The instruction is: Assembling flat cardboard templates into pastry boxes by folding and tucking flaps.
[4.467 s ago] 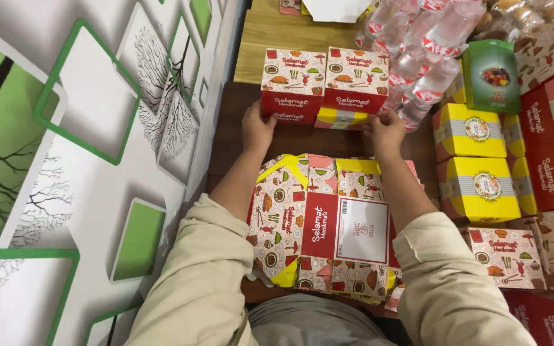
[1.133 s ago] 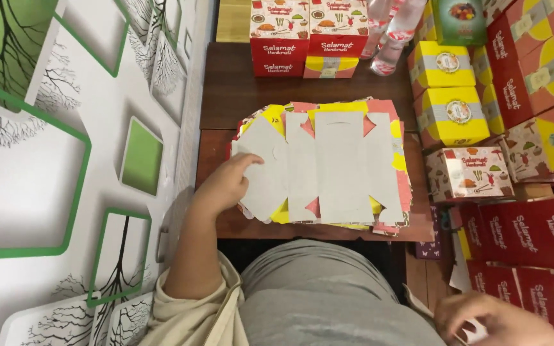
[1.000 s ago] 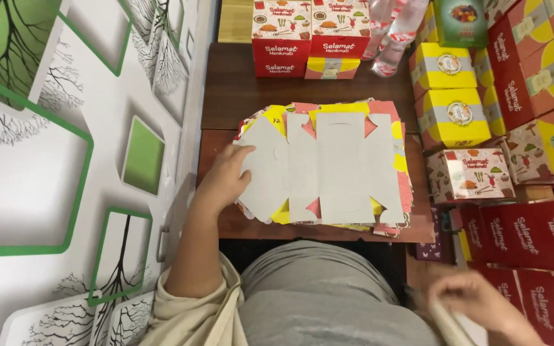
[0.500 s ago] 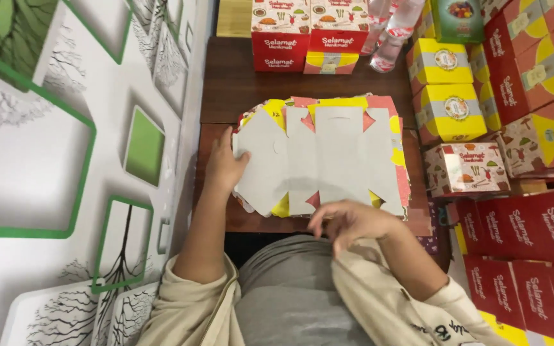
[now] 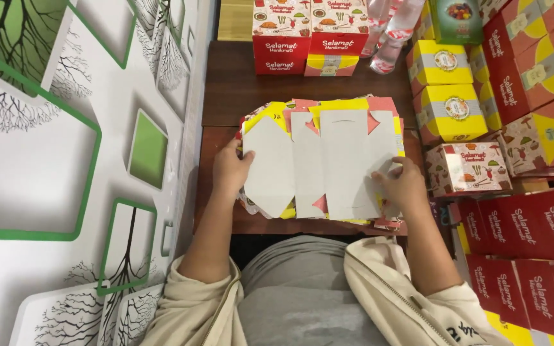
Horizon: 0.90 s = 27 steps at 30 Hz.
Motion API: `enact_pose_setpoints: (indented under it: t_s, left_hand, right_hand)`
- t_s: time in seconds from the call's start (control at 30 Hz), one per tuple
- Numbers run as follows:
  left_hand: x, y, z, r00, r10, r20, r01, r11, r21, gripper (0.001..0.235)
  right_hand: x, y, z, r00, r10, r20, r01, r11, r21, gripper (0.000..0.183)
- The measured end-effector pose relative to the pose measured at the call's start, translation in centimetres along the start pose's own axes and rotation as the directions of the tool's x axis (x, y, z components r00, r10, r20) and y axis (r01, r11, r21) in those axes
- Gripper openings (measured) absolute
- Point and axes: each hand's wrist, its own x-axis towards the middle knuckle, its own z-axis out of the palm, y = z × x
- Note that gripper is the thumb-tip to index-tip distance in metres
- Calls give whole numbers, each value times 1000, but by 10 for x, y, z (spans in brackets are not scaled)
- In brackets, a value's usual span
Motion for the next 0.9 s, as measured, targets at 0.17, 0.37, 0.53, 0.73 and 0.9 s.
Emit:
enact_pose_setpoints:
  t_s: [0.17,0.37,0.53,0.73,0.9]
  left_hand:
    - [4,-6,6,1000,-11,11,11,1000,7,46]
    - [8,-7,3,996,16,-91,-26,994,-107,38]
    - [16,-13,1,992,45,-121,-66,982,-177,36]
    - [10,-5,-4,992,109,-69,-126,928,-351,39]
    - [-27,30,-25,940,148,308,-5,907,-421,58]
  right_hand:
    - [12,7,-3,998,32,-49,-38,990,-134,81]
    - [13,0,-15,1000,-11,14,11,1000,-14,60]
    - [35,20,-11,999,-17,-29,20,991,136,64]
    - [22,17,-4,993,-32,-112,46,991,129,50]
    - [18,20,3,980,-82,-179,63,992,-113,27]
